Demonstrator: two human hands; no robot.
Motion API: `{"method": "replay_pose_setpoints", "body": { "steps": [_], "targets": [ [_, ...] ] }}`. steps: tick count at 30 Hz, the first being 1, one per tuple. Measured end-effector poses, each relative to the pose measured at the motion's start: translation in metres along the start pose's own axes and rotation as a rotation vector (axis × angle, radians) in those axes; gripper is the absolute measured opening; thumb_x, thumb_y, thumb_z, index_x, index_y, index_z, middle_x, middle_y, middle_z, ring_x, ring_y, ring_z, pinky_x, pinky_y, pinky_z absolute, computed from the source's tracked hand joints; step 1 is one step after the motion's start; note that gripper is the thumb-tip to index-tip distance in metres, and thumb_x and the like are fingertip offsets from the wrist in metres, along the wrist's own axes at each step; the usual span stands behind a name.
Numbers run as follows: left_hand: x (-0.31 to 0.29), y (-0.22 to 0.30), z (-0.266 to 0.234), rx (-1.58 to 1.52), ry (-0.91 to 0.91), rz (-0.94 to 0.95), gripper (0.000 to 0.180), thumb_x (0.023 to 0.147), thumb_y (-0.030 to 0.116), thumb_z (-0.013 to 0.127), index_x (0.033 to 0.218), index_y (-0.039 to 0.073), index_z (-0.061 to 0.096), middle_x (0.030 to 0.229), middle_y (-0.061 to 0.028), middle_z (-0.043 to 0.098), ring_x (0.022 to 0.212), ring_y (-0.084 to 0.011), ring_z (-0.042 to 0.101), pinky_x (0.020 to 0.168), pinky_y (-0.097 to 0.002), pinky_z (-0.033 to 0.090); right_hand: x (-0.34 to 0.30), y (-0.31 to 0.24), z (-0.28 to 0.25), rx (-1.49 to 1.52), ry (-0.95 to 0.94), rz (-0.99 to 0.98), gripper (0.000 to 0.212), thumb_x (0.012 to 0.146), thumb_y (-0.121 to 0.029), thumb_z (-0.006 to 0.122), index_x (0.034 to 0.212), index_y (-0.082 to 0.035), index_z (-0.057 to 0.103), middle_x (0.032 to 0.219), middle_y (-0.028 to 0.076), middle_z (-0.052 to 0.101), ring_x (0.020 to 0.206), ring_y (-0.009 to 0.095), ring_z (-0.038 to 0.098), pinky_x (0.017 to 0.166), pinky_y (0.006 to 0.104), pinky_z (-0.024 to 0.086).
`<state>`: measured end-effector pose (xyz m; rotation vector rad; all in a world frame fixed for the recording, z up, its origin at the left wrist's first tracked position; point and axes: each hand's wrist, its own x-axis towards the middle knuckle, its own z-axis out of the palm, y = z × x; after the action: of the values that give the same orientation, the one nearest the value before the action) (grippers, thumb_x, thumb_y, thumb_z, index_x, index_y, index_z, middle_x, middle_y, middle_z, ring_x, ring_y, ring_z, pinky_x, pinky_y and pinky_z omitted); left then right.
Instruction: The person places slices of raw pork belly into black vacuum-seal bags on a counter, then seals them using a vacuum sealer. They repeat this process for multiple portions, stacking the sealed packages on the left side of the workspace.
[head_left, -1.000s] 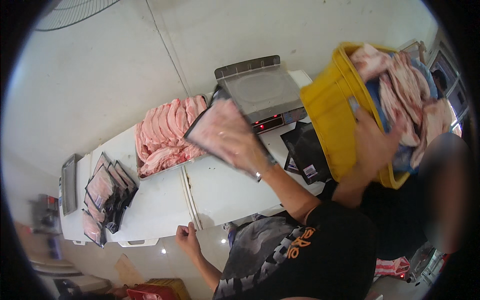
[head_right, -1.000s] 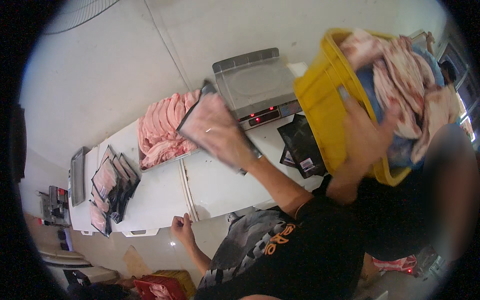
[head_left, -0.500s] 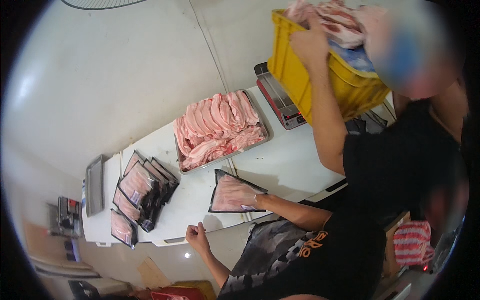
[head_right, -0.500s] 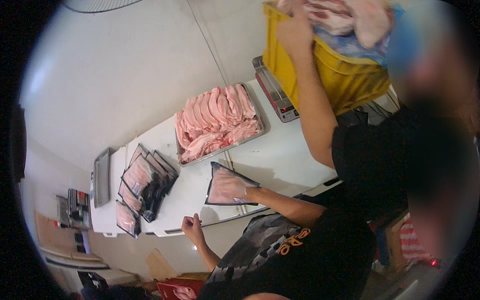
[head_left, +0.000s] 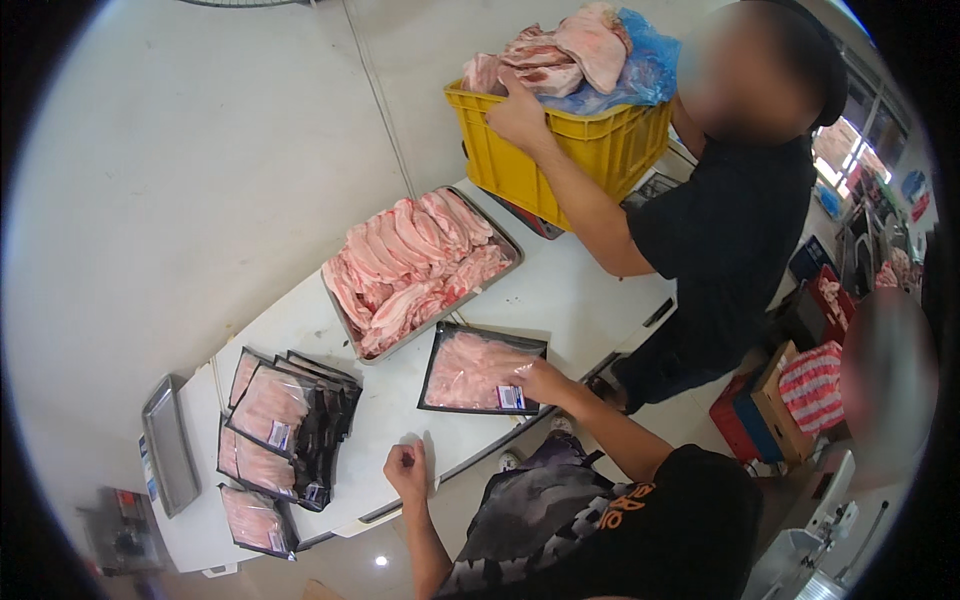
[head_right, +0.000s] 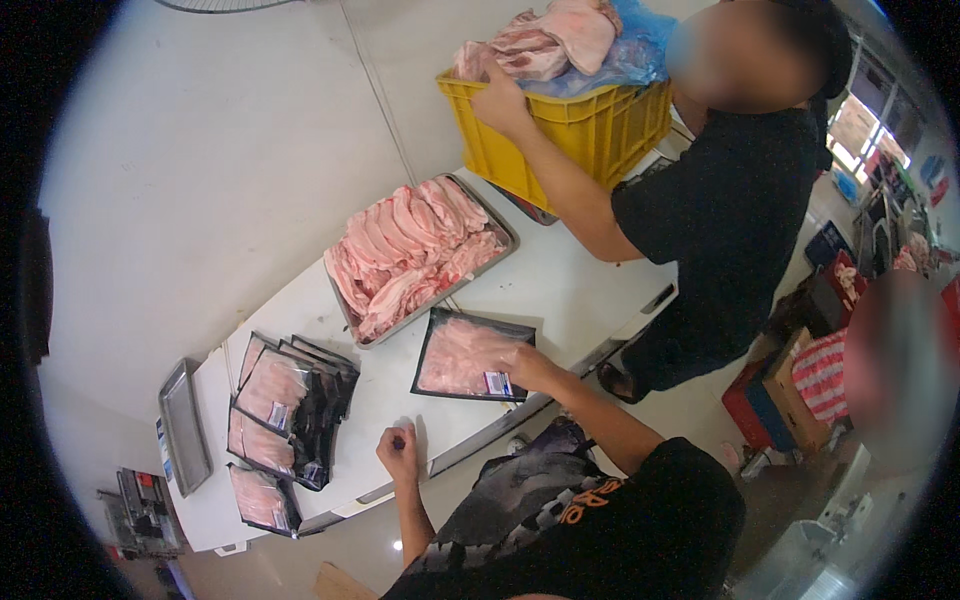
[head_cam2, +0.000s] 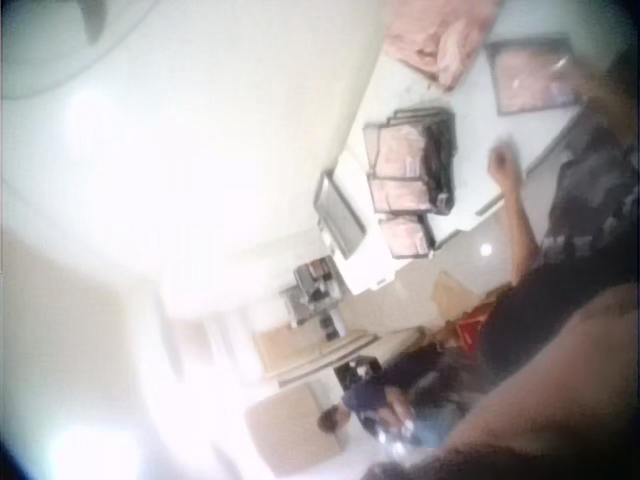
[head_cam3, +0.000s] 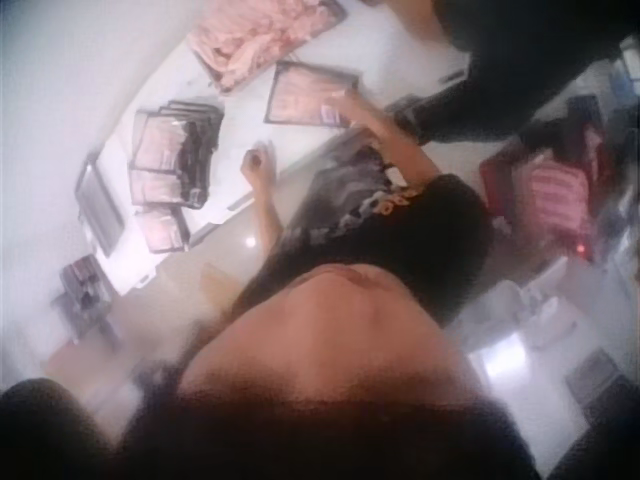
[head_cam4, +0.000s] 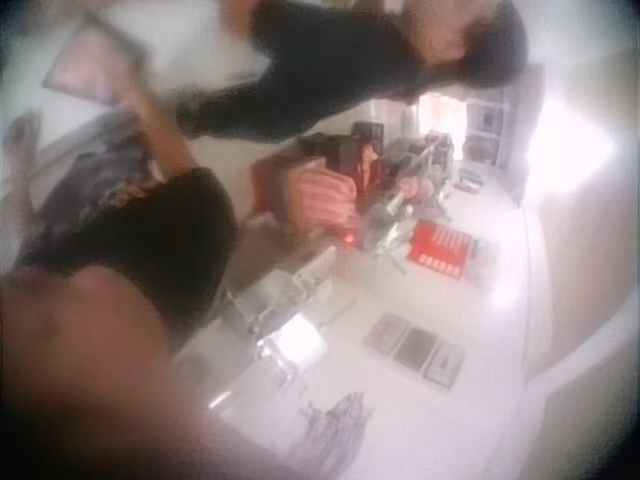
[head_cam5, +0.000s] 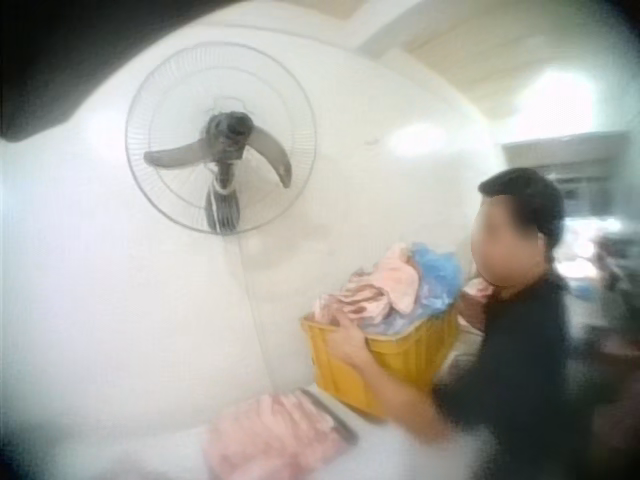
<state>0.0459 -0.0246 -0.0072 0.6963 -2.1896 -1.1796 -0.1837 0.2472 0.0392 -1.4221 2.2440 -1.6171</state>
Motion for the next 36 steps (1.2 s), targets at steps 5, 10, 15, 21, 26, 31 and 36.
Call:
{"method": "replay_pose_setpoints", "body": {
  "steps": [5, 10, 15, 21, 26, 31, 36],
  "targets": [
    [0.006, 0.001, 0.004, -0.057, 0.019, 0.013, 0.035, 0.094, 0.015, 0.081, 0.07, 0.002, 0.059, 0.064, 0.0015, 0.055, 0.06, -0.0069, 0.045, 0.054, -0.0263, 0.037, -0.063, 0.008, -0.01, -0.148, 0.316, 0.131, 0.025, 0.085, 0.015, 0.062, 0.1, 0.001, 0.075, 0.12, 0.02, 0.073, 0.124, 0.032, 0.068, 0.099, 0.0385, 0.056],
    [0.006, -0.003, 0.001, -0.075, 0.013, -0.002, 0.037, 0.094, 0.018, 0.08, 0.068, 0.002, 0.06, 0.061, 0.0009, 0.054, 0.058, -0.0071, 0.045, 0.053, -0.0262, 0.037, -0.077, 0.021, -0.005, -0.287, 0.829, 0.152, 0.027, 0.087, 0.014, 0.059, 0.104, -0.001, 0.073, 0.114, 0.017, 0.07, 0.107, 0.029, 0.069, 0.088, 0.036, 0.056],
    [0.007, -0.015, 0.0, -0.118, -0.024, 0.013, 0.036, 0.094, 0.017, 0.079, 0.068, 0.001, 0.06, 0.061, -0.0009, 0.055, 0.056, -0.008, 0.046, 0.053, -0.0266, 0.038, -0.063, 0.04, 0.009, -0.329, 0.919, 0.376, 0.034, 0.092, 0.01, 0.059, 0.12, -0.004, 0.069, 0.124, 0.016, 0.064, 0.106, 0.032, 0.068, 0.086, 0.0371, 0.056],
    [0.005, -0.011, -0.004, -0.158, 0.013, 0.015, 0.035, 0.094, 0.014, 0.078, 0.068, 0.0, 0.059, 0.061, -0.0033, 0.057, 0.056, -0.009, 0.046, 0.052, -0.0282, 0.038, -0.058, 0.038, 0.014, -0.496, 0.849, 0.355, 0.034, 0.093, 0.007, 0.061, 0.125, -0.005, 0.067, 0.125, 0.016, 0.063, 0.108, 0.033, 0.067, 0.085, 0.0382, 0.058],
    [-0.001, -0.009, -0.009, -0.143, 0.053, 0.065, 0.035, 0.095, 0.009, 0.076, 0.066, 0.001, 0.058, 0.06, -0.0038, 0.056, 0.056, -0.0103, 0.048, 0.051, -0.0294, 0.038, -0.06, 0.035, 0.008, -0.605, 0.772, 0.358, 0.035, 0.089, 0.008, 0.063, 0.121, -0.004, 0.068, 0.121, 0.016, 0.065, 0.109, 0.036, 0.066, 0.091, 0.0399, 0.056],
    [-0.005, -0.03, -0.014, -0.033, 0.083, 0.127, 0.034, 0.092, 0.009, 0.077, 0.065, 0.002, 0.057, 0.058, -0.0085, 0.054, 0.051, -0.0166, 0.048, 0.05, -0.0327, 0.038, -0.056, 0.034, 0.009, -0.569, 0.798, 0.355, 0.029, 0.087, 0.005, 0.066, 0.114, -0.003, 0.07, 0.118, 0.016, 0.066, 0.109, 0.037, 0.066, 0.093, 0.0427, 0.055],
    [0.0, -0.028, -0.012, 0.034, 0.035, 0.186, 0.035, 0.091, 0.01, 0.078, 0.064, 0.003, 0.055, 0.056, -0.0094, 0.053, 0.049, -0.0199, 0.049, 0.049, -0.0354, 0.039, -0.053, 0.033, 0.007, -0.605, 0.763, 0.363, 0.029, 0.087, 0.003, 0.065, 0.115, -0.003, 0.07, 0.118, 0.017, 0.067, 0.109, 0.039, 0.065, 0.094, 0.0447, 0.054]
  ]
}}
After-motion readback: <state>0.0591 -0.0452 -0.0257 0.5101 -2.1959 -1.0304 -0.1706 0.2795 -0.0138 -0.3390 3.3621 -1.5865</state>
